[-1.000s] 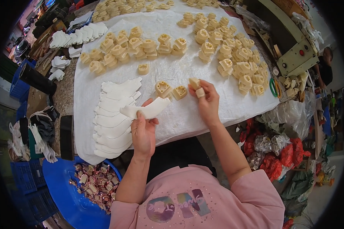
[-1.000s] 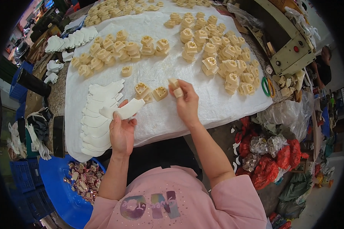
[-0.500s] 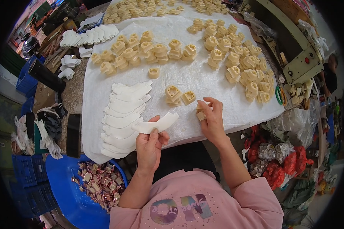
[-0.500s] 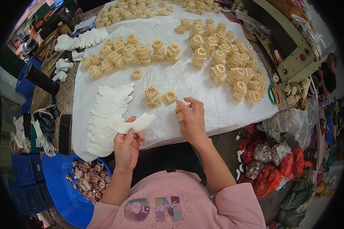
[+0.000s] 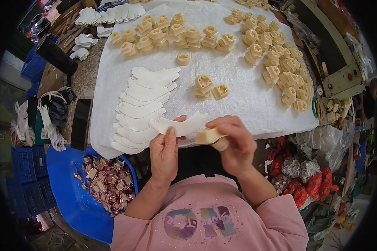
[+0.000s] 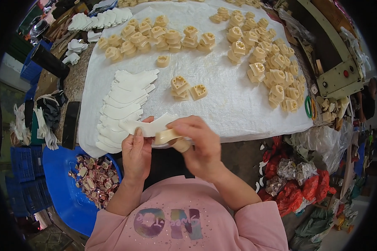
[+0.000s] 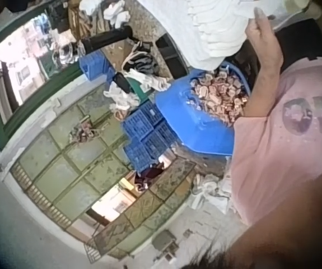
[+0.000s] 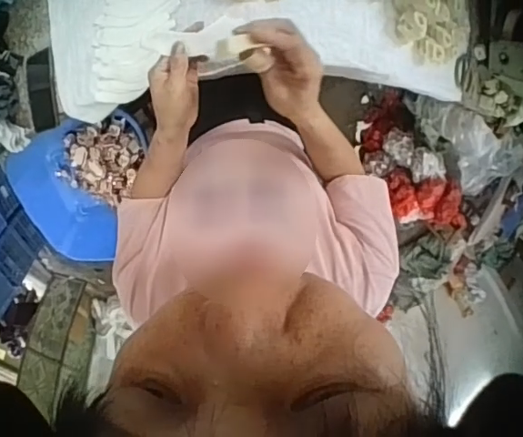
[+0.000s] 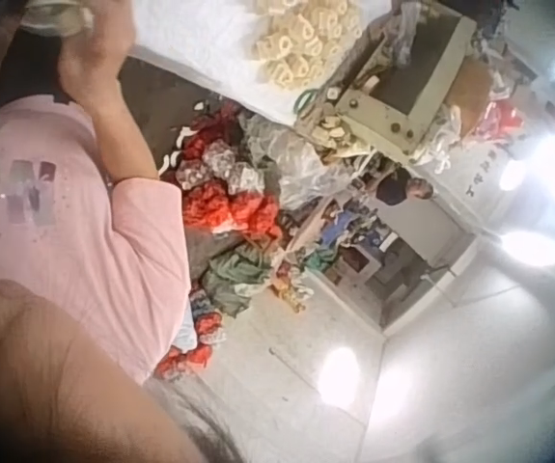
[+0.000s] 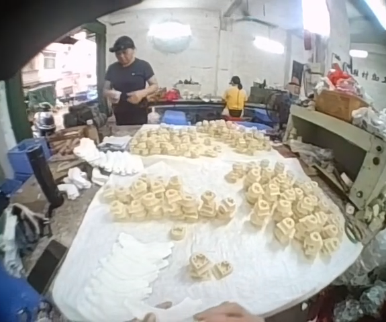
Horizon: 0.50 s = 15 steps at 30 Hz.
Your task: Manually assembling and organizing small plastic shoe molds or components in a factory setting.
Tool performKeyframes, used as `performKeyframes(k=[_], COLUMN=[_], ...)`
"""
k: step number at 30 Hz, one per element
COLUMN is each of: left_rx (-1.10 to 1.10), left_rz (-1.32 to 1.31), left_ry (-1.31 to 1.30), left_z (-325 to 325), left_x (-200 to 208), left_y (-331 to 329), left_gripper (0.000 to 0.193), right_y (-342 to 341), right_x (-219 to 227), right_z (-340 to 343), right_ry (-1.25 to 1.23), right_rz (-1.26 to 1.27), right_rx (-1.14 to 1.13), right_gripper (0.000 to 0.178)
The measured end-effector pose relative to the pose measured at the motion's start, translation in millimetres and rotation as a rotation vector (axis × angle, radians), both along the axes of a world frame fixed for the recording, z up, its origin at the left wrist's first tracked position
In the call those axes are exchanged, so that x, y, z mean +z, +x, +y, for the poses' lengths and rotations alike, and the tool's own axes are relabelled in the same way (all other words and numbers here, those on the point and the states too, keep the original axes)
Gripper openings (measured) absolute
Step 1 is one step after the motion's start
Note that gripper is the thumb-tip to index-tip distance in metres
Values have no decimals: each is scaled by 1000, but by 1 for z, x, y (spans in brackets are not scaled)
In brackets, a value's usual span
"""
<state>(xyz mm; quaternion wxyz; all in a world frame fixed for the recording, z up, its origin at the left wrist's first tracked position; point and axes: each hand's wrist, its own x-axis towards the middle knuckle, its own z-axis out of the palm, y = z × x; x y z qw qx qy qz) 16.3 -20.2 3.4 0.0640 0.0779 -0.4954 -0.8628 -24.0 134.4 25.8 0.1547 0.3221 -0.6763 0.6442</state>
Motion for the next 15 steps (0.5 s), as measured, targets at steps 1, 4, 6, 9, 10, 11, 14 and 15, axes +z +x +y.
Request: performKeyframes(k=[1, 4, 6, 9, 10, 11, 14, 15], left_rx=[-24, -87, -95, -113, -121, -126, -117, -119], left_rz=[34, 61, 71, 78, 75, 75, 68, 72], left_ry=[30, 89, 93, 98, 100, 102, 40, 45], left_z=[1, 0, 0, 0, 0, 1, 3, 3], left_x=[2, 10, 13, 16, 17, 18, 20, 20], left_y=[1, 7, 11, 13, 13, 14, 15, 14], left_gripper=[39, 39, 39, 39, 39, 39, 39, 39], right_y=[1, -1, -3, -4, -4, -4, -2, -3], right_x=[-4, -10, -16, -23, -22, -21, -20, -21], right_z=[-7, -20, -22, -21, -20, -20, -21, -20], right_ry=[4, 3, -4, 62, 62, 62, 24, 27], right_rz=[22, 111, 177, 290, 297, 305, 291, 288], right_rx=[-8, -25, -36, -76, -82, -88, -80, -84], right_gripper=[37, 39, 41, 26, 26, 26, 50, 50])
